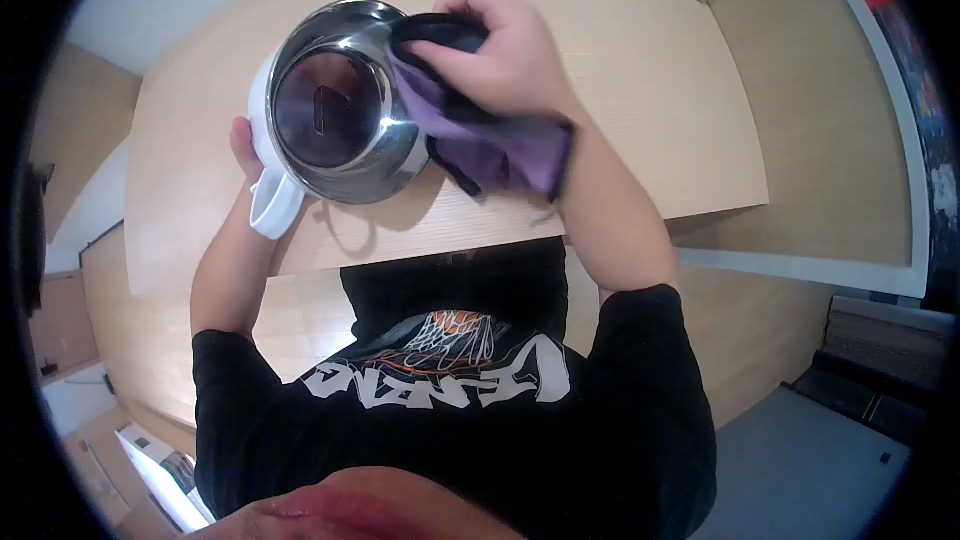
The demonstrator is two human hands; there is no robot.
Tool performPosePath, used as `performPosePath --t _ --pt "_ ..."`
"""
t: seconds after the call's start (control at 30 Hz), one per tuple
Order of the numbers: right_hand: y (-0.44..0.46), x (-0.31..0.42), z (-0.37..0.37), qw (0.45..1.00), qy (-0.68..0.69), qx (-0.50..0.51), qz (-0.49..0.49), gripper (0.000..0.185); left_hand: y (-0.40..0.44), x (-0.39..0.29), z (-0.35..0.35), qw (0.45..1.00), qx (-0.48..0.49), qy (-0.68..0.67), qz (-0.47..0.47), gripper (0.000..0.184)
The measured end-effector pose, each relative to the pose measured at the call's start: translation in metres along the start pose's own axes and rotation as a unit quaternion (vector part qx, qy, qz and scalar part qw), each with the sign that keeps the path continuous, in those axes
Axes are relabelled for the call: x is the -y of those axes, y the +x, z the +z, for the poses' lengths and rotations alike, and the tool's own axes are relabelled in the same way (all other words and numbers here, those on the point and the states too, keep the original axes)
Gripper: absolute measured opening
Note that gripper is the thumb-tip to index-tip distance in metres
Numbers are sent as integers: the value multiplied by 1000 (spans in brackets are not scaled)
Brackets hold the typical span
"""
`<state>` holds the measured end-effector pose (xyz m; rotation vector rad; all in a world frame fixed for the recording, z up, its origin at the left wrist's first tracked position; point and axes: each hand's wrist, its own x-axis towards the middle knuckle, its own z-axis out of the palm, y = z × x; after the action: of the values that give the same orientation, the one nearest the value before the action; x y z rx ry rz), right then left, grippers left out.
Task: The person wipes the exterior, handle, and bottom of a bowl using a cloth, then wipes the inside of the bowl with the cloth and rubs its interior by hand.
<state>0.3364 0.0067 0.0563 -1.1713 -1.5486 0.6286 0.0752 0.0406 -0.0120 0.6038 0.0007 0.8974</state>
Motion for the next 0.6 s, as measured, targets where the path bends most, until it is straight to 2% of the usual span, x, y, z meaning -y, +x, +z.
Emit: performPosePath --t 0.07,0.1,0.2,0.23,0.33,0.43,0.5,0.53,0.57,0.6 --pt "3 -8 11 974 -211 -53 -62 49 -1 1 11 998 -2 55 -36 95" --pt "3 -13 16 968 -235 -69 -63 61 -3 0 5 997 16 56 -54 96" --pt "1 -3 31 956 -279 -84 -33 69 -4 1 -4 994 35 64 -76 97" --pt "2 0 33 960 -273 -61 0 78 -2 2 -1 995 37 65 -71 96" --pt "2 -19 36 974 -217 -43 -59 83 2 2 11 995 43 72 -53 94" --pt "5 -34 21 975 -174 -51 -128 80 4 -2 -5 997 72 7 -12 97" --pt "3 -27 5 972 -174 -61 -148 69 3 -6 -31 999 43 -9 19 95" --pt "2 -21 -4 970 -174 -66 -159 64 0 -10 -31 999 -34 4 18 93" --pt "1 -15 -11 980 -140 -22 -143 56 -3 -14 -28 994 -109 18 19 91" --pt "2 -9 -18 980 -129 59 -141 55 -6 -17 -24 982 -185 30 20 90"
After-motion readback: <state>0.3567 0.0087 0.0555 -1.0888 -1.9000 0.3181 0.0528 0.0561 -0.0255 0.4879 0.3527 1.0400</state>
